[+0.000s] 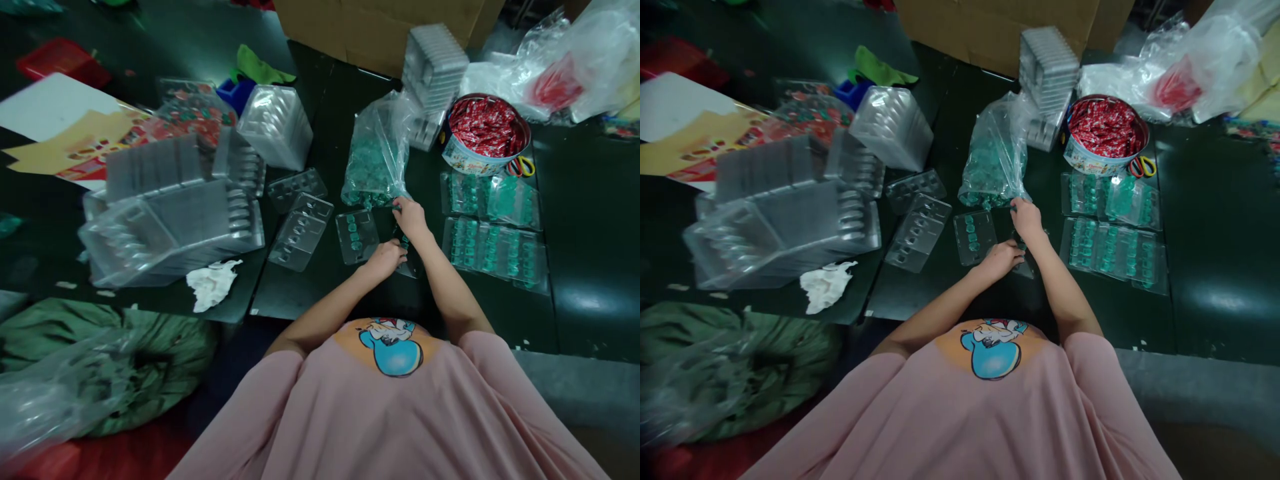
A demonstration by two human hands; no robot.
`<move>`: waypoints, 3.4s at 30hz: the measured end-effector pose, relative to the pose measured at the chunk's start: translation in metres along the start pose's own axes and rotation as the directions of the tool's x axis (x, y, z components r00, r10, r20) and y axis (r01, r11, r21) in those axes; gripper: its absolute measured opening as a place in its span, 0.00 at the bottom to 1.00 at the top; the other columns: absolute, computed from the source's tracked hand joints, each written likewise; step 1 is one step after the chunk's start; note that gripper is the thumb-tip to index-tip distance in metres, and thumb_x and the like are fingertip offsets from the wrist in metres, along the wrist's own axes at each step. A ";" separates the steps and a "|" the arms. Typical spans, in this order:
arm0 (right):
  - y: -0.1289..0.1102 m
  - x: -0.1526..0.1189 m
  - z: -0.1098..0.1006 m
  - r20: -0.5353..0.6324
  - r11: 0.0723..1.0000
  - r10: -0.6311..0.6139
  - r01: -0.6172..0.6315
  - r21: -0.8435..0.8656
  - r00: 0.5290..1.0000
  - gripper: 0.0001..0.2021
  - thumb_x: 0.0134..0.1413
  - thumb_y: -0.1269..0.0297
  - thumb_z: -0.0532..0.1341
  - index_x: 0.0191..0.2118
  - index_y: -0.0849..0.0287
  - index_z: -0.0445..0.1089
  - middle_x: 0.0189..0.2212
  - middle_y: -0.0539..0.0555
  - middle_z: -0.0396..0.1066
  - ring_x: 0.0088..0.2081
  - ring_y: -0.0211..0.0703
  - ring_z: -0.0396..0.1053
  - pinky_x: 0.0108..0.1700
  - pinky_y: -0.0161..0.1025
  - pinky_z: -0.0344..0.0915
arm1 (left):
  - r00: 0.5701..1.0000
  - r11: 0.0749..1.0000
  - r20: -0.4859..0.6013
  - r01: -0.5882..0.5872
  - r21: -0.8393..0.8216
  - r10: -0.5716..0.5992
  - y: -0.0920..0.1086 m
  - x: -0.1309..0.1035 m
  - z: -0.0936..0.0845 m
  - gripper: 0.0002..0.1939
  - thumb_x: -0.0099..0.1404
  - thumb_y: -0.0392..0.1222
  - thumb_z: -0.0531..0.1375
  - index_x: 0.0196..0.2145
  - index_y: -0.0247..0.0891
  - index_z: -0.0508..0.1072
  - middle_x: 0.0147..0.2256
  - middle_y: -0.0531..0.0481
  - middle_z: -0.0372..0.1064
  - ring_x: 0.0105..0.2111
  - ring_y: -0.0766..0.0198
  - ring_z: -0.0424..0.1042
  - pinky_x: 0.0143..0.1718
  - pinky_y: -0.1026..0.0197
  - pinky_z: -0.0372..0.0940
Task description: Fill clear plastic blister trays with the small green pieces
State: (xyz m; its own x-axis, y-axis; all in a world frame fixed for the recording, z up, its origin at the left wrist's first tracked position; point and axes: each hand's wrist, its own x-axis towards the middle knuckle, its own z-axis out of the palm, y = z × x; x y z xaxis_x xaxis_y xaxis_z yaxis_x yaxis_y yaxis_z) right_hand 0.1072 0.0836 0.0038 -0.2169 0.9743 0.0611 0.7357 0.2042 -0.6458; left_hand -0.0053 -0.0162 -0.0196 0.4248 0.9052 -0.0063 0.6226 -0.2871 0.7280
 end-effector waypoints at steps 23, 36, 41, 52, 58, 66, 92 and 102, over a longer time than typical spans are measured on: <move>0.012 -0.156 -0.008 0.039 0.967 -0.024 0.013 0.255 0.999 0.10 0.60 0.67 0.58 0.42 0.57 0.76 0.38 0.57 0.75 0.41 0.46 0.73 0.47 0.44 0.70 | 0.985 0.976 -0.141 0.066 -0.209 -0.097 0.012 -0.055 -0.007 0.09 0.62 0.32 0.61 0.40 0.36 0.79 0.38 0.46 0.77 0.38 0.62 0.75 0.44 0.59 0.69; 0.010 -0.162 -0.001 0.042 0.990 -0.131 0.128 0.063 0.990 0.09 0.61 0.68 0.58 0.45 0.58 0.74 0.40 0.58 0.74 0.43 0.49 0.71 0.47 0.45 0.69 | 0.989 0.999 -0.150 -0.007 -0.042 0.000 0.003 -0.052 0.002 0.08 0.63 0.30 0.60 0.38 0.36 0.77 0.36 0.46 0.75 0.38 0.62 0.74 0.43 0.60 0.68; 0.008 -0.162 -0.003 0.058 0.988 -0.117 0.122 -0.095 0.991 0.08 0.60 0.69 0.60 0.42 0.60 0.74 0.38 0.59 0.75 0.42 0.51 0.69 0.46 0.47 0.67 | 0.996 1.000 -0.091 0.022 0.014 -0.021 0.004 -0.046 -0.002 0.05 0.60 0.29 0.61 0.32 0.35 0.76 0.32 0.47 0.74 0.36 0.62 0.72 0.41 0.61 0.67; 0.012 -0.168 0.005 0.032 0.988 -0.095 0.098 -0.120 0.995 0.11 0.63 0.63 0.57 0.46 0.59 0.74 0.37 0.58 0.75 0.40 0.49 0.68 0.46 0.45 0.63 | 0.988 0.996 -0.137 0.065 -0.056 -0.072 0.003 -0.044 -0.001 0.18 0.61 0.28 0.56 0.48 0.35 0.75 0.35 0.47 0.76 0.35 0.63 0.74 0.43 0.60 0.69; 0.021 -0.172 0.000 -0.070 0.991 -0.053 0.043 -0.127 0.996 0.19 0.66 0.61 0.52 0.56 0.59 0.70 0.41 0.61 0.72 0.43 0.52 0.64 0.48 0.49 0.61 | 0.991 0.997 -0.130 0.047 0.055 -0.039 0.006 -0.044 0.000 0.19 0.65 0.32 0.55 0.53 0.33 0.74 0.39 0.41 0.75 0.39 0.60 0.74 0.46 0.57 0.69; 0.019 -0.174 0.016 -0.042 0.973 -0.040 0.029 -0.230 0.998 0.19 0.66 0.69 0.49 0.56 0.54 0.70 0.39 0.61 0.69 0.41 0.51 0.59 0.44 0.47 0.59 | 0.999 0.984 -0.049 0.024 0.179 -0.015 0.005 -0.043 0.003 0.20 0.69 0.33 0.49 0.54 0.34 0.72 0.38 0.42 0.72 0.39 0.60 0.72 0.44 0.61 0.68; 0.030 -0.159 -0.005 -0.174 0.969 0.177 -0.202 -0.139 0.969 0.23 0.61 0.74 0.48 0.60 0.57 0.65 0.52 0.65 0.63 0.53 0.53 0.61 0.54 0.52 0.65 | 0.975 0.999 -0.221 0.023 0.041 -0.014 0.012 -0.056 0.002 0.20 0.65 0.37 0.55 0.54 0.38 0.72 0.55 0.38 0.64 0.56 0.51 0.65 0.58 0.47 0.63; 0.025 -0.168 -0.016 -0.199 0.994 0.100 -0.090 0.057 0.975 0.22 0.60 0.75 0.48 0.58 0.60 0.64 0.41 0.59 0.68 0.43 0.44 0.68 0.51 0.41 0.67 | 0.979 0.938 -0.133 0.104 -0.331 -0.155 0.033 -0.059 0.003 0.24 0.64 0.42 0.59 0.59 0.45 0.68 0.63 0.41 0.55 0.62 0.51 0.60 0.50 0.54 0.71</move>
State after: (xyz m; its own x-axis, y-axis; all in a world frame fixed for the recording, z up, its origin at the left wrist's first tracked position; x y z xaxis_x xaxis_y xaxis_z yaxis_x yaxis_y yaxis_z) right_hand 0.1719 -0.0732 -0.0105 -0.0099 0.9892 0.1464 0.7143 0.1095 -0.6913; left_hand -0.0079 -0.0796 0.0030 0.2320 0.9723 -0.0283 0.4110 -0.0717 0.9088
